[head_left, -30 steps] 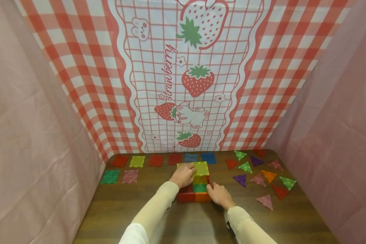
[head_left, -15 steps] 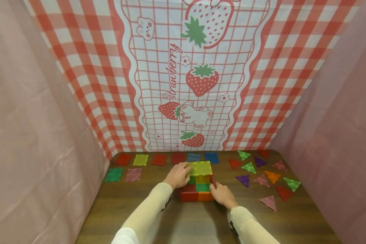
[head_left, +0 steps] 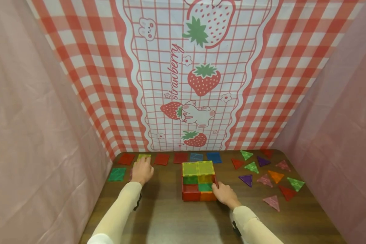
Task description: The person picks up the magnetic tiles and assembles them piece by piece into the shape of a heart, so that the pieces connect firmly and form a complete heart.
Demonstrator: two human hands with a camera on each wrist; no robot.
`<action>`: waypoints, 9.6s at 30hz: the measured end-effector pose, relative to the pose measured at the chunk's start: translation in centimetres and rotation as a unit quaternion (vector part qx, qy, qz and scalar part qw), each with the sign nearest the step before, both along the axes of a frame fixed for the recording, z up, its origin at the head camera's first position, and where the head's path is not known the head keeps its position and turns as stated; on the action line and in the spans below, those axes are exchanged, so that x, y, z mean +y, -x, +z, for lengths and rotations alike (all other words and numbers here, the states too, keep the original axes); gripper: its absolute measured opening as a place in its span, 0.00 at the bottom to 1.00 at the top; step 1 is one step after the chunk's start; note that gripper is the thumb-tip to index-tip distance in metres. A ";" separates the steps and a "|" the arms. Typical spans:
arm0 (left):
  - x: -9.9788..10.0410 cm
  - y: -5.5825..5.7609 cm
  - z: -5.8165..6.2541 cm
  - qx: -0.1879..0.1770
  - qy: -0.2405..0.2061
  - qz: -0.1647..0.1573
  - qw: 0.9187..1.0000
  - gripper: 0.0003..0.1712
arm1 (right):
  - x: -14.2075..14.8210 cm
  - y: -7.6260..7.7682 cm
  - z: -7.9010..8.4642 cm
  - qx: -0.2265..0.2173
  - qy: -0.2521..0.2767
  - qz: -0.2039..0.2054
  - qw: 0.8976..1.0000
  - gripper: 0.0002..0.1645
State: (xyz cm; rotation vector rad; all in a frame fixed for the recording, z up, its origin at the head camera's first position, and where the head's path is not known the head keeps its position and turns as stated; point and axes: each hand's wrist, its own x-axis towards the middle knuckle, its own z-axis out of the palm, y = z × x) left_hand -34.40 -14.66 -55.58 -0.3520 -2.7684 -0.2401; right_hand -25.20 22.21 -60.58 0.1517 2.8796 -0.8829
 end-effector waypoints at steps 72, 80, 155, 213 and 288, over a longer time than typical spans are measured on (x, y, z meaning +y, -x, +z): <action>-1.4 -3.5 -2.5 -0.196 -0.149 -0.075 0.966 0.40 | -0.2 1.4 -1.6 -0.046 0.400 -0.025 0.915 0.36; 4.7 -2.6 2.3 -0.184 -0.138 -0.208 0.951 0.42 | -0.5 1.6 -1.8 -0.045 0.388 -0.030 0.920 0.35; 5.7 -8.5 -5.8 -0.216 -0.347 -0.019 0.912 0.36 | -1.3 7.2 0.5 0.061 0.074 0.044 0.994 0.28; 5.7 -8.5 -5.7 -0.203 -0.351 -0.038 0.914 0.36 | 5.0 5.9 0.5 0.018 -0.130 0.163 0.978 0.44; 10.9 -6.9 -4.3 -0.191 -0.370 0.052 0.908 0.36 | -4.0 0.5 -0.2 0.029 0.279 0.040 0.959 0.35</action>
